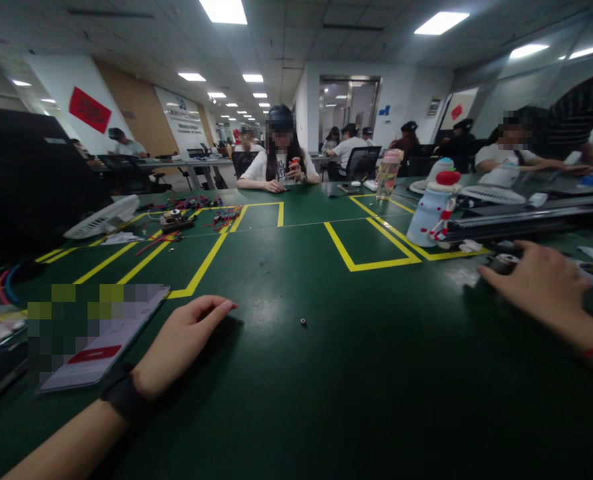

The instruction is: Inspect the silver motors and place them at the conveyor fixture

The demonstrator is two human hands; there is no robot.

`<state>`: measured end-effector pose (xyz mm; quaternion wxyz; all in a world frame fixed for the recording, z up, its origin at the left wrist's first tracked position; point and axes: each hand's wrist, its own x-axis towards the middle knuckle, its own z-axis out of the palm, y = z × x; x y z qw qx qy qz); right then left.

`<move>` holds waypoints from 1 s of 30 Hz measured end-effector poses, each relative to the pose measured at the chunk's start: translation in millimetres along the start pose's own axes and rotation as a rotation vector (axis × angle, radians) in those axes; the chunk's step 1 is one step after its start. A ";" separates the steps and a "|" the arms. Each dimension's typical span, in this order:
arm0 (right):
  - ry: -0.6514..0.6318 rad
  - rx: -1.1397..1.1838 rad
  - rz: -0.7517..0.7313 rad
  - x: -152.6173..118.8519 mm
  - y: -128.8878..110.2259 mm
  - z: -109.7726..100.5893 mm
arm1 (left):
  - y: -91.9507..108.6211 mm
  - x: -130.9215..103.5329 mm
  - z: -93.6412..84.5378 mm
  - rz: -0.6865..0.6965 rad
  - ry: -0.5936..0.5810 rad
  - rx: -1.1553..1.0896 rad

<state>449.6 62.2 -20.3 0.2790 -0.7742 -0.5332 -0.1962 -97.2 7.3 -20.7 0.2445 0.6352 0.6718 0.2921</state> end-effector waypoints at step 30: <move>-0.433 -0.100 0.169 34.8 42.6 -26.3 | 2.3 -3.0 2.1 0.035 -0.087 0.046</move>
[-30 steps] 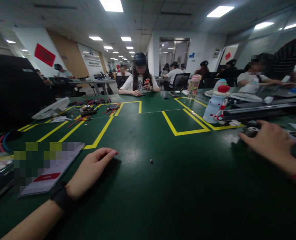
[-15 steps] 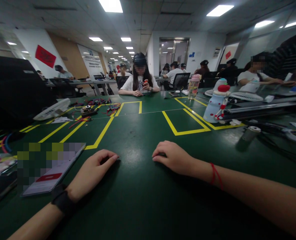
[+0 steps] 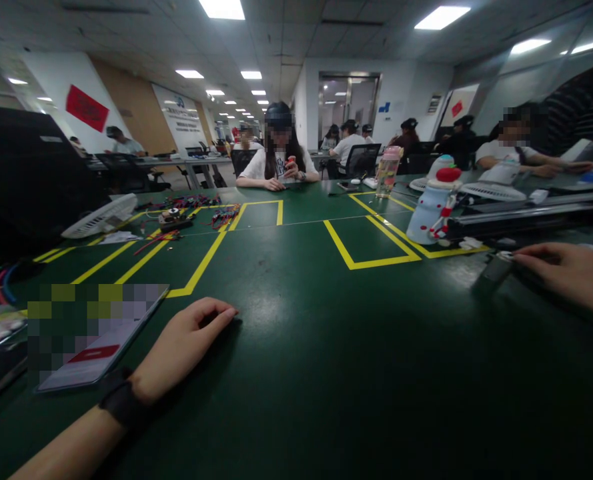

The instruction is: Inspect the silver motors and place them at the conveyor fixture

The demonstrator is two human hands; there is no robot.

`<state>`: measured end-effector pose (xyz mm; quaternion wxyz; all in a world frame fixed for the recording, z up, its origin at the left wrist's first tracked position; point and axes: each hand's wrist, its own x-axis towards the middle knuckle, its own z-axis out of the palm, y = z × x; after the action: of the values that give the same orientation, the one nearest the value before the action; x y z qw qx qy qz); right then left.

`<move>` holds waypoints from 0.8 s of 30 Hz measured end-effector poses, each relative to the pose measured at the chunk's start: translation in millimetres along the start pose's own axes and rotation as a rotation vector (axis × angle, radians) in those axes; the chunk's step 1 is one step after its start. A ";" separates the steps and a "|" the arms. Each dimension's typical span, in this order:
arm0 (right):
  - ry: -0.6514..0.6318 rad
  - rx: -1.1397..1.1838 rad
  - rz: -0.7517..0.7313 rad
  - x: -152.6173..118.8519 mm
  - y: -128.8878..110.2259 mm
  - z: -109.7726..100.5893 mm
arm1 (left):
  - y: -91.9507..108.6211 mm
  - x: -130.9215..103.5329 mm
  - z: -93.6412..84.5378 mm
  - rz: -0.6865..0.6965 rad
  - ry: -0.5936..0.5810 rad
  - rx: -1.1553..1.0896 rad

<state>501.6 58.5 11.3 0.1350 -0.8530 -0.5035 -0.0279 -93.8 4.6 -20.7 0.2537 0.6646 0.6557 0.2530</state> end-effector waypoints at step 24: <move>0.197 0.341 0.033 7.9 -9.4 24.0 | 2.1 -2.8 -1.0 0.016 0.007 0.006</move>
<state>495.2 75.7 -8.5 0.3269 -0.8188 -0.4713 -0.0235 -93.0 1.8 -18.6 0.2471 0.6698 0.6520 0.2554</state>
